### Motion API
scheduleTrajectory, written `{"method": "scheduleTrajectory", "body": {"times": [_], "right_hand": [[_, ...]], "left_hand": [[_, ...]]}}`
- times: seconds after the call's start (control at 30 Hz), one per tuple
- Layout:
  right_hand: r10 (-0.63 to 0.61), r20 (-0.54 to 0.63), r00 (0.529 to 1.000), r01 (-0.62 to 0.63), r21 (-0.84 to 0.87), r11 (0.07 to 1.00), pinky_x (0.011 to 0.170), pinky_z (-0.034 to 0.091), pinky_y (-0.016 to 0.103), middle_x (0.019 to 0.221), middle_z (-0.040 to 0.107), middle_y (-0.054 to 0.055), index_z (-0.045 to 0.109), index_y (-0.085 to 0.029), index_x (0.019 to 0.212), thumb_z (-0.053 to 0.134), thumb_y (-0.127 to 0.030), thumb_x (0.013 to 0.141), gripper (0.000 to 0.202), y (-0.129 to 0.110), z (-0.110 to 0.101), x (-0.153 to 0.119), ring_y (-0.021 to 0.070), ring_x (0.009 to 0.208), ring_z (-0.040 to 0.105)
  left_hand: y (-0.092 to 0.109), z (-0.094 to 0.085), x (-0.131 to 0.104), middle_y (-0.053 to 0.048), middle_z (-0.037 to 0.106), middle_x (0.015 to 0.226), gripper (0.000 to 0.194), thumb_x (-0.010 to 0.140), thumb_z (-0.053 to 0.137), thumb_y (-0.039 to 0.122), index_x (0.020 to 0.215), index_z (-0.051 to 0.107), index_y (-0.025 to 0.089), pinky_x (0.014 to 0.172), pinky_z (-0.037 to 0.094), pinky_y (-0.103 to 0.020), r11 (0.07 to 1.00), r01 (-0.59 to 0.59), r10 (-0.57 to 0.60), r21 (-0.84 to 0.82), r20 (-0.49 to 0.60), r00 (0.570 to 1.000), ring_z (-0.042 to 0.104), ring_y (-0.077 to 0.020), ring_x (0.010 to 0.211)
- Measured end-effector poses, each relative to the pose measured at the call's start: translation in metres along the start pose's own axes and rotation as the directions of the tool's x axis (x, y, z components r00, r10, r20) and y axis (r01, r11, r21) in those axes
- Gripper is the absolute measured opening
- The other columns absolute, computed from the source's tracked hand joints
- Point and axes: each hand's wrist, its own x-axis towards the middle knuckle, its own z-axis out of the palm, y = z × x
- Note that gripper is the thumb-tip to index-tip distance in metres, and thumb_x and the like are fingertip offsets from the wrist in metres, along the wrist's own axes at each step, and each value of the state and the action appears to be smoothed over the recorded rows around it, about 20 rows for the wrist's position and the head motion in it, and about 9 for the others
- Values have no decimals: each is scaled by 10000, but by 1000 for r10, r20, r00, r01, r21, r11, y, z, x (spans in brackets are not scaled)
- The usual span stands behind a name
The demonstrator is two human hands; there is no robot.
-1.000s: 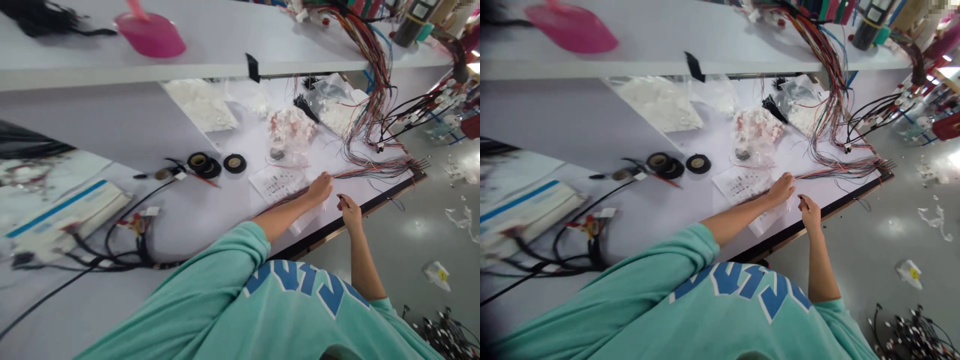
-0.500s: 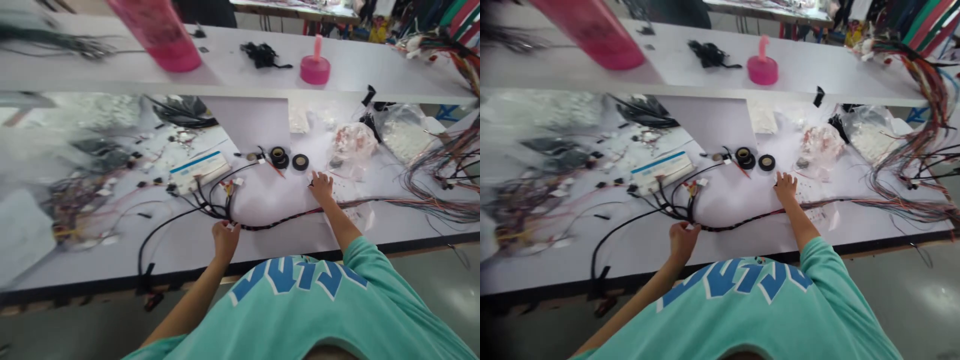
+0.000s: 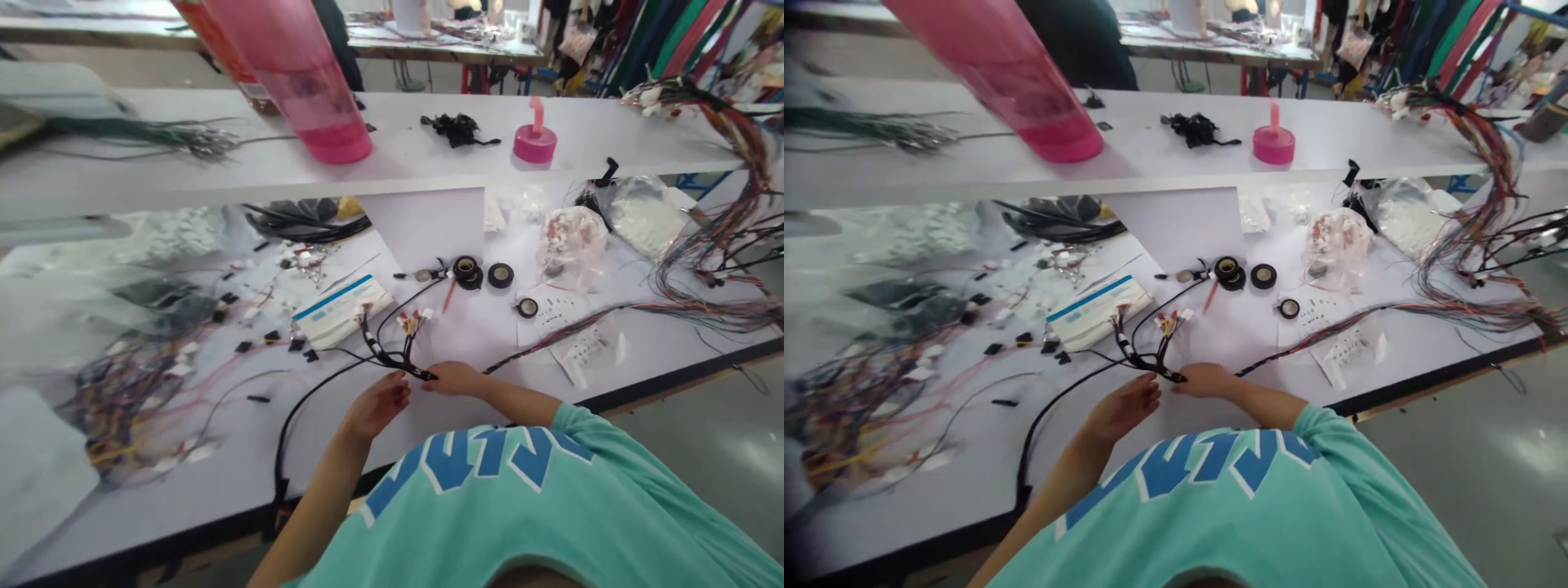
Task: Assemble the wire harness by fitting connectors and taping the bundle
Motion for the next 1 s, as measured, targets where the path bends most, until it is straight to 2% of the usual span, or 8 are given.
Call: {"method": "scheduleTrajectory", "body": {"times": [0.13,0.27,0.43,0.57,0.67,0.8,0.9,1.0], "right_hand": [[-74,-43,996,83,294,952,481,357,204,497,425,-69,540,-179,747,443,-450,859,309,-10,-67,-52,63,461,399],[-98,-284,954,281,730,622,398,234,198,442,315,-103,465,-201,747,546,-543,747,351,-13,-114,-123,50,385,274],[159,-694,702,527,656,541,372,133,191,438,247,-124,435,-212,725,580,-493,735,317,9,-140,-195,36,345,188],[436,-807,397,538,590,602,405,140,204,426,188,-130,424,-223,698,380,-435,882,285,22,-137,-252,41,317,138],[534,-846,17,592,438,676,440,152,219,416,122,-129,411,-228,666,166,-374,940,395,34,-116,-302,43,301,100],[303,-838,-455,561,-5,828,442,122,258,414,86,-108,551,-248,689,172,-361,935,466,69,-76,-371,62,322,41],[343,-645,-683,463,-19,886,457,123,276,424,123,-94,605,-259,644,173,-365,941,534,102,-53,-411,50,331,44],[519,-239,-820,374,462,804,448,233,288,514,440,-15,599,-257,594,92,-331,951,625,133,-38,-430,43,340,222]], "left_hand": [[20,-25,-15,-3,515,553,260,592,758,294,766,634,146,530,395,-260,1000,-22,23,-8,414,910,507,-130,553],[35,-32,-14,-2,489,526,343,548,763,380,777,641,156,524,351,-270,992,-109,47,67,603,797,487,-138,539],[39,-8,-9,5,466,532,344,522,754,381,766,626,175,551,354,-289,983,-131,30,128,592,805,482,-147,549],[37,6,-9,13,483,541,350,483,763,338,757,616,177,546,353,-285,979,-114,-3,169,570,822,494,-144,548],[36,11,-9,21,497,535,350,461,765,309,741,609,169,524,354,-275,974,-114,-7,194,534,846,491,-131,524],[35,17,-13,25,532,538,357,435,769,279,727,603,160,513,370,-256,972,-107,-5,207,476,879,502,-117,510],[32,26,-19,31,554,545,363,419,771,244,723,594,154,508,377,-239,971,-86,-19,222,432,902,507,-104,500],[26,37,-17,37,557,533,376,405,767,228,724,585,149,497,374,-230,967,-67,-35,244,387,921,501,-96,480]]}}
